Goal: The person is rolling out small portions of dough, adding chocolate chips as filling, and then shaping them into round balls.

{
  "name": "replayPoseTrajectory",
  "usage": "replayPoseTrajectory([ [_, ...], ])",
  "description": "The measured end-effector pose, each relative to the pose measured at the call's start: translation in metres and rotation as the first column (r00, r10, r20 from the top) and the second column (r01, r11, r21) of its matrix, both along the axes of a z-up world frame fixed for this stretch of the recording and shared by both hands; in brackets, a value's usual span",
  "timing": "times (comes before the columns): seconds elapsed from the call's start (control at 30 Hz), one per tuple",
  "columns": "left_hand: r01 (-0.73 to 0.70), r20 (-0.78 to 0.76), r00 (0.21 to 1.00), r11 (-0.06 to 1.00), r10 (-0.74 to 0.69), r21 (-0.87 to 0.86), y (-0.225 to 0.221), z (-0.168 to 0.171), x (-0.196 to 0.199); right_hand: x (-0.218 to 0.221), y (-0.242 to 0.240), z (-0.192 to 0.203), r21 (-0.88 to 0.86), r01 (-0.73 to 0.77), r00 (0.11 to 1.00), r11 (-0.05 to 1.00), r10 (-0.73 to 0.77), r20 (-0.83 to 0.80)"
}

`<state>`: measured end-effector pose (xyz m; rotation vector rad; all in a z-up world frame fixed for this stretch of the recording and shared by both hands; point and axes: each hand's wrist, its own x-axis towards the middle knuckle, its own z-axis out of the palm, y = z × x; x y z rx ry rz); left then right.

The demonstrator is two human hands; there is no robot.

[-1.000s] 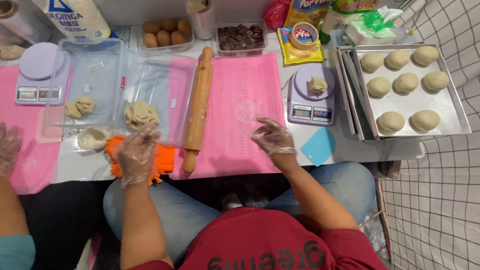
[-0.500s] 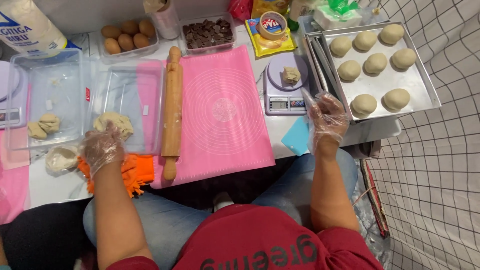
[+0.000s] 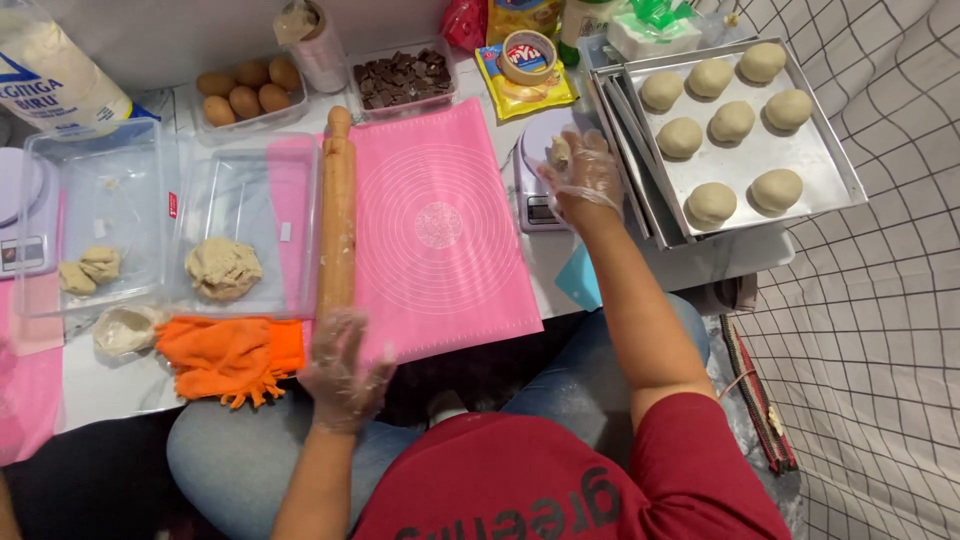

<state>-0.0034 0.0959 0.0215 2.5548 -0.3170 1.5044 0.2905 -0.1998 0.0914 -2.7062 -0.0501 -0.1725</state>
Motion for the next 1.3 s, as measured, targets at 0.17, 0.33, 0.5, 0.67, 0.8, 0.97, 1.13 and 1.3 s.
replayPoseTrajectory([
  [0.17,0.096,-0.284,0.943,0.958,-0.174,-0.269,-0.044,-0.004,-0.003,0.067,0.015,-0.06,-0.396,-0.022,0.993,0.918,-0.028,-0.119],
  [0.33,-0.008,-0.714,0.701,1.0,0.004,-0.003,-0.043,-0.04,-0.005,0.127,0.009,-0.111,-0.392,-0.011,0.995,0.92,-0.028,-0.093],
  [0.5,-0.037,-0.768,0.639,0.999,0.031,0.009,-0.047,-0.044,-0.002,0.044,0.023,-0.002,0.555,0.123,0.983,0.823,-0.024,-0.181],
  [0.67,-0.104,-0.705,0.701,0.993,0.109,0.05,-0.051,-0.047,0.0,-0.033,0.085,-0.045,0.8,-0.207,0.97,0.564,0.222,0.095],
  [0.8,-0.107,-0.642,0.753,0.99,0.143,0.095,-0.048,-0.06,0.003,-0.067,0.13,-0.157,0.526,-0.486,0.837,0.698,0.545,0.05],
  [0.97,-0.098,-0.586,0.801,0.993,0.118,0.067,-0.044,-0.075,0.004,-0.082,0.153,-0.205,-0.038,-0.756,0.63,0.653,0.743,0.225],
  [1.13,-0.033,-0.661,0.75,0.999,0.026,0.002,-0.044,-0.051,-0.001,-0.058,0.148,-0.171,0.071,-0.578,0.816,0.813,0.578,0.02],
  [1.3,-0.296,-0.533,0.655,0.831,0.536,0.471,-0.046,-0.093,0.013,-0.137,0.128,-0.062,0.979,-0.182,0.827,-0.09,0.524,0.202],
])
